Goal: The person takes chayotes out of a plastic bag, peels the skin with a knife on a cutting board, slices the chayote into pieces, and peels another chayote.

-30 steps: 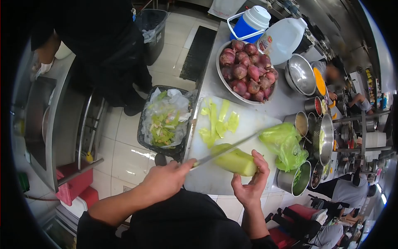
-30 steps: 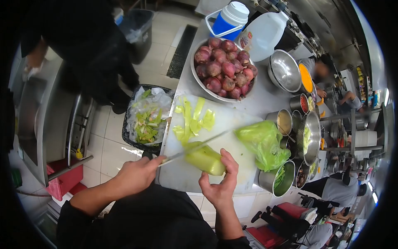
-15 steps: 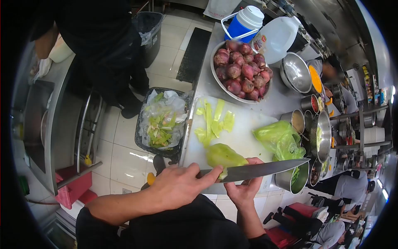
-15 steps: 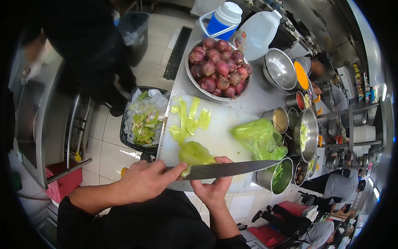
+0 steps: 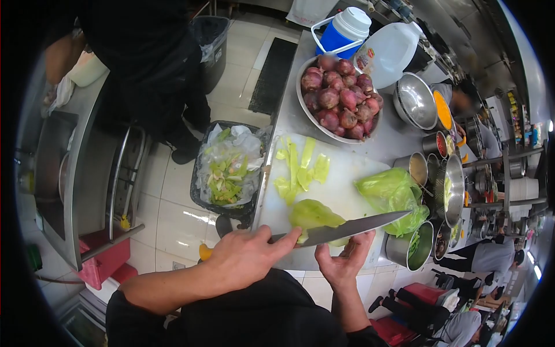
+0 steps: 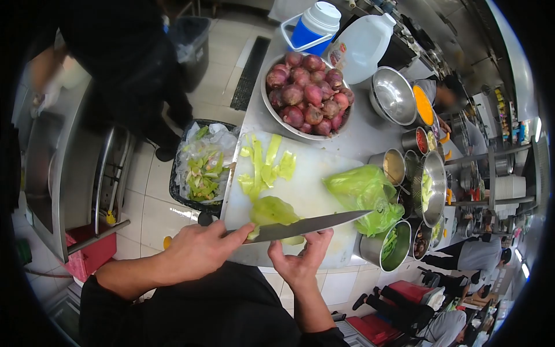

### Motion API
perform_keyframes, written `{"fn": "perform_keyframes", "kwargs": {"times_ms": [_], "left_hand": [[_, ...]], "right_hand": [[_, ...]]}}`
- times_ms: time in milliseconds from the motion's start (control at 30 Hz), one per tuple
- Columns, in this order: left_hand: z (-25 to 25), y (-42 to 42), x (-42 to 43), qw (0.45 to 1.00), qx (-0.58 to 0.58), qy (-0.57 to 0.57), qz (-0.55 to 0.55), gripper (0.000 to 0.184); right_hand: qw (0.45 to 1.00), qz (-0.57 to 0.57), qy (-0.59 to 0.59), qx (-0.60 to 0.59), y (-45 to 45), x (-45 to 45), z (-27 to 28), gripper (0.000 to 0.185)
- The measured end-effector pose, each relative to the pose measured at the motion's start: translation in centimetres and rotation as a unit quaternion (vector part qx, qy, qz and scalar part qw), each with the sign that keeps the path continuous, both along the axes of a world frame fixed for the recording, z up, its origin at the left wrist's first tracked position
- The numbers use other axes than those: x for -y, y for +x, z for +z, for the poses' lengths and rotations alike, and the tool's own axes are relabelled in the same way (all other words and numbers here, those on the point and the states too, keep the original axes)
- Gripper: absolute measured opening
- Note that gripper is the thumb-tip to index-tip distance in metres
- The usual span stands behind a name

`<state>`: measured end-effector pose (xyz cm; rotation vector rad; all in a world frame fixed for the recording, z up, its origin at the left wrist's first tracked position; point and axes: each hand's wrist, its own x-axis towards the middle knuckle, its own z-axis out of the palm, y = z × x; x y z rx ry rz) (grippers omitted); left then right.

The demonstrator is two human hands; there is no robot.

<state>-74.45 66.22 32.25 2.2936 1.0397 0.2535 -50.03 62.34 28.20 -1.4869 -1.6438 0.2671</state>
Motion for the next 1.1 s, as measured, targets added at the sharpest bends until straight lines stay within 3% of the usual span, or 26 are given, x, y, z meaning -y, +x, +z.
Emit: {"fn": "perform_keyframes", "kwargs": {"times_ms": [400, 633, 733, 833, 1100], "left_hand": [[-3.1, -4.4, 2.2, 0.990, -0.110, -0.037, 0.076, 0.064], [-5.2, -7.7, 2.8, 0.960, -0.219, -0.149, 0.086, 0.055], [-6.5, -7.4, 3.7, 0.974, -0.128, -0.161, 0.092, 0.054], [-3.7, -4.7, 2.0, 0.980, -0.089, -0.158, 0.084, 0.055], [-3.1, -0.3, 0.0, 0.994, -0.055, -0.095, 0.025, 0.065]], "right_hand": [[0.999, 0.009, -0.041, -0.019, 0.4, -0.6, 0.9, 0.060], [0.999, 0.010, -0.043, -0.022, 0.5, -0.9, 1.0, 0.059], [0.999, 0.002, -0.042, -0.021, 1.0, -0.7, 0.6, 0.058], [0.999, 0.012, -0.041, -0.022, 1.2, -0.1, 0.3, 0.057], [0.999, 0.024, -0.032, -0.004, 0.7, 0.2, 0.6, 0.056]]}}
